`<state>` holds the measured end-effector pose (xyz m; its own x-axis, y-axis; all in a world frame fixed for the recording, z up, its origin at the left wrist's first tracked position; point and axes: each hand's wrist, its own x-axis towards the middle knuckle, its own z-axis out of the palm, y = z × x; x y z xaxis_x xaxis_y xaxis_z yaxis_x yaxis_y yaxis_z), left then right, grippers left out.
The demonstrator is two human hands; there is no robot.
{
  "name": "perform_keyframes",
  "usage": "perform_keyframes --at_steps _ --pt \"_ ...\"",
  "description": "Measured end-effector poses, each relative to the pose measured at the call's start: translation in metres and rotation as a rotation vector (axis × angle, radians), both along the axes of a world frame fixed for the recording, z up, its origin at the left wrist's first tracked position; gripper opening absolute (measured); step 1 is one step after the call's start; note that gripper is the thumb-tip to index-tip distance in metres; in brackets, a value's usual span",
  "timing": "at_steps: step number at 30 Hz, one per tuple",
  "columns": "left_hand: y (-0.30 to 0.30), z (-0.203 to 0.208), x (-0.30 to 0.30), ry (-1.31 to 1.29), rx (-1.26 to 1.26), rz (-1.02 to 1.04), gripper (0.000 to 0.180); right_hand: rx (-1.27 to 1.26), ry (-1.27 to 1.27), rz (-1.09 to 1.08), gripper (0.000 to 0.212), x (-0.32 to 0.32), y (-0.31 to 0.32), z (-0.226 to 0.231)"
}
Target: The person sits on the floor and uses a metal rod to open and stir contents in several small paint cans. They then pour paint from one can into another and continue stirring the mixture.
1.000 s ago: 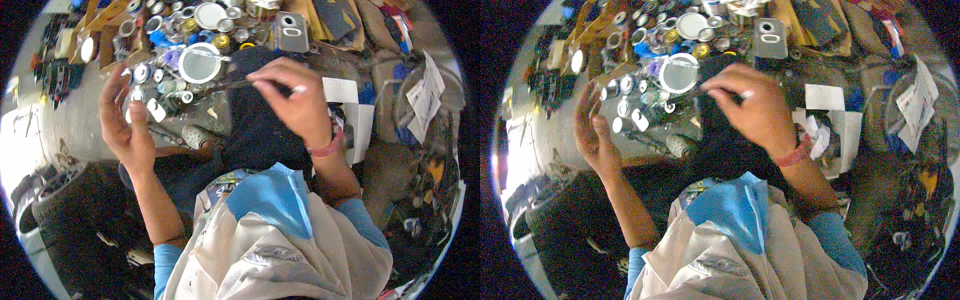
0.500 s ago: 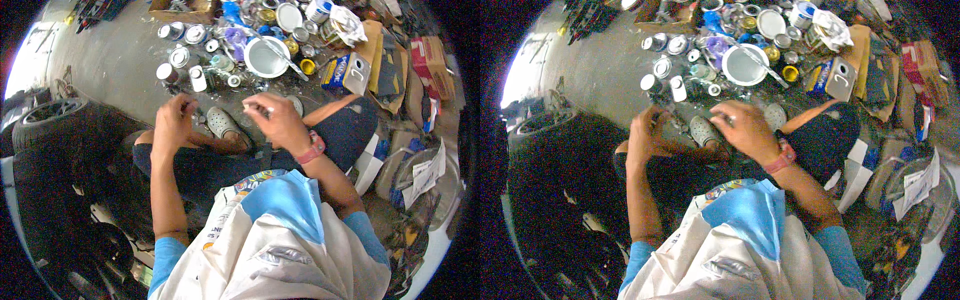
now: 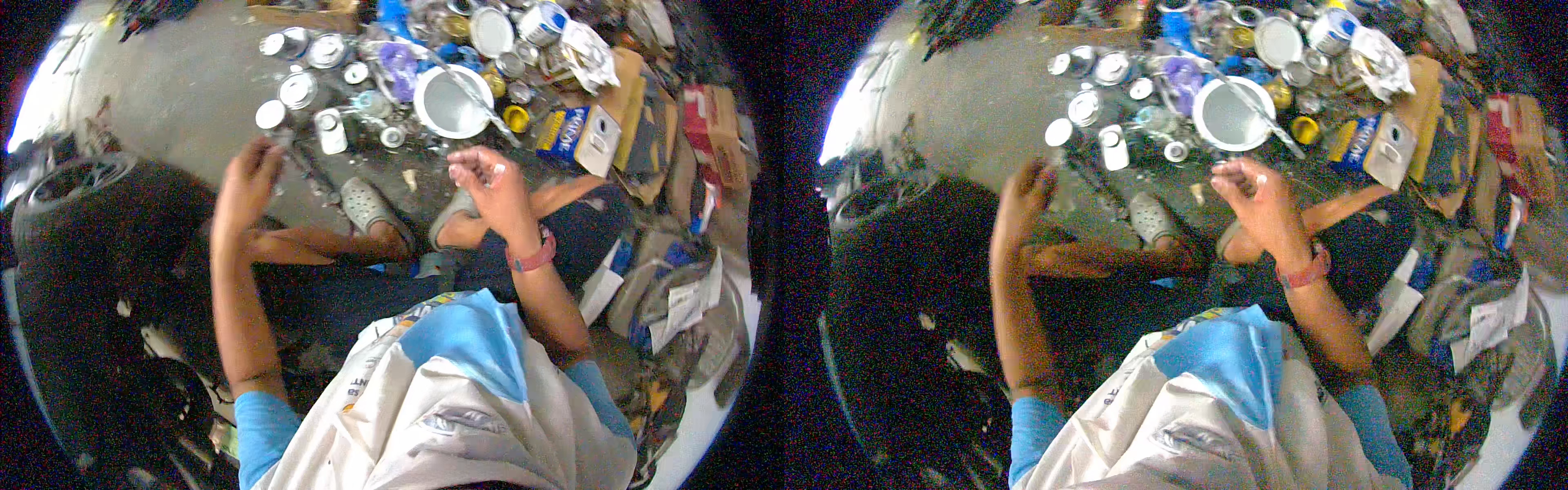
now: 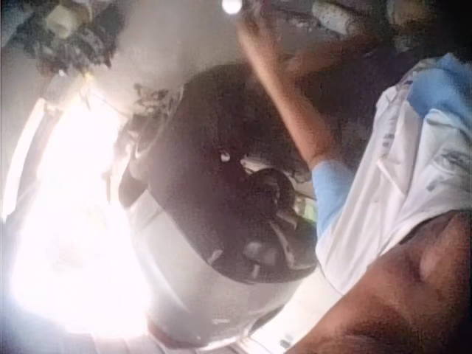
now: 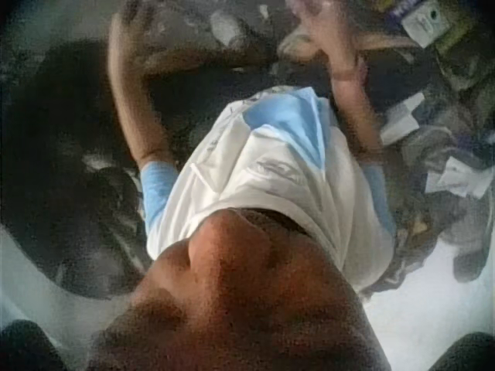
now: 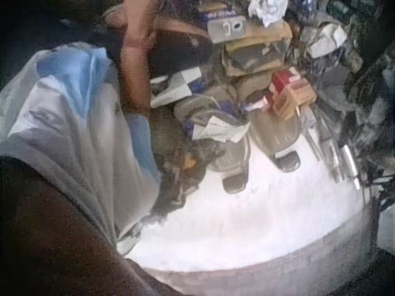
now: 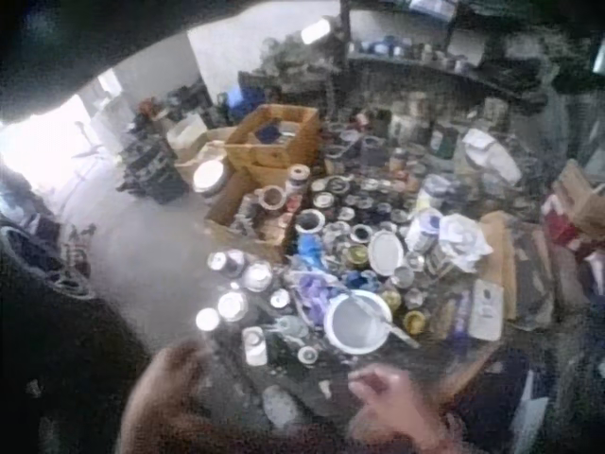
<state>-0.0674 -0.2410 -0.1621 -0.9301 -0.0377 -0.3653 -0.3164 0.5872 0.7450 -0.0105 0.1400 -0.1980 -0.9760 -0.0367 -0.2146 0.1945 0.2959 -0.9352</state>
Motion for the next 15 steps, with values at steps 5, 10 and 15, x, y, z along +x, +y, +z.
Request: perform_keyframes --at_steps 5,10,15 --pt "-0.056 0.008 -0.039 0.181 -0.135 -0.146 0.032 0.086 0.237 -0.416 0.022 -0.020 0.118 0.058" --pt "-0.097 -0.031 -0.066 0.098 -0.169 -0.066 0.026 0.235 0.301 -0.861 0.030 -0.010 0.227 0.091" --pt "-0.130 -0.053 -0.071 0.067 -0.145 -0.035 0.019 0.107 0.070 -0.492 0.033 0.030 0.236 -0.001"
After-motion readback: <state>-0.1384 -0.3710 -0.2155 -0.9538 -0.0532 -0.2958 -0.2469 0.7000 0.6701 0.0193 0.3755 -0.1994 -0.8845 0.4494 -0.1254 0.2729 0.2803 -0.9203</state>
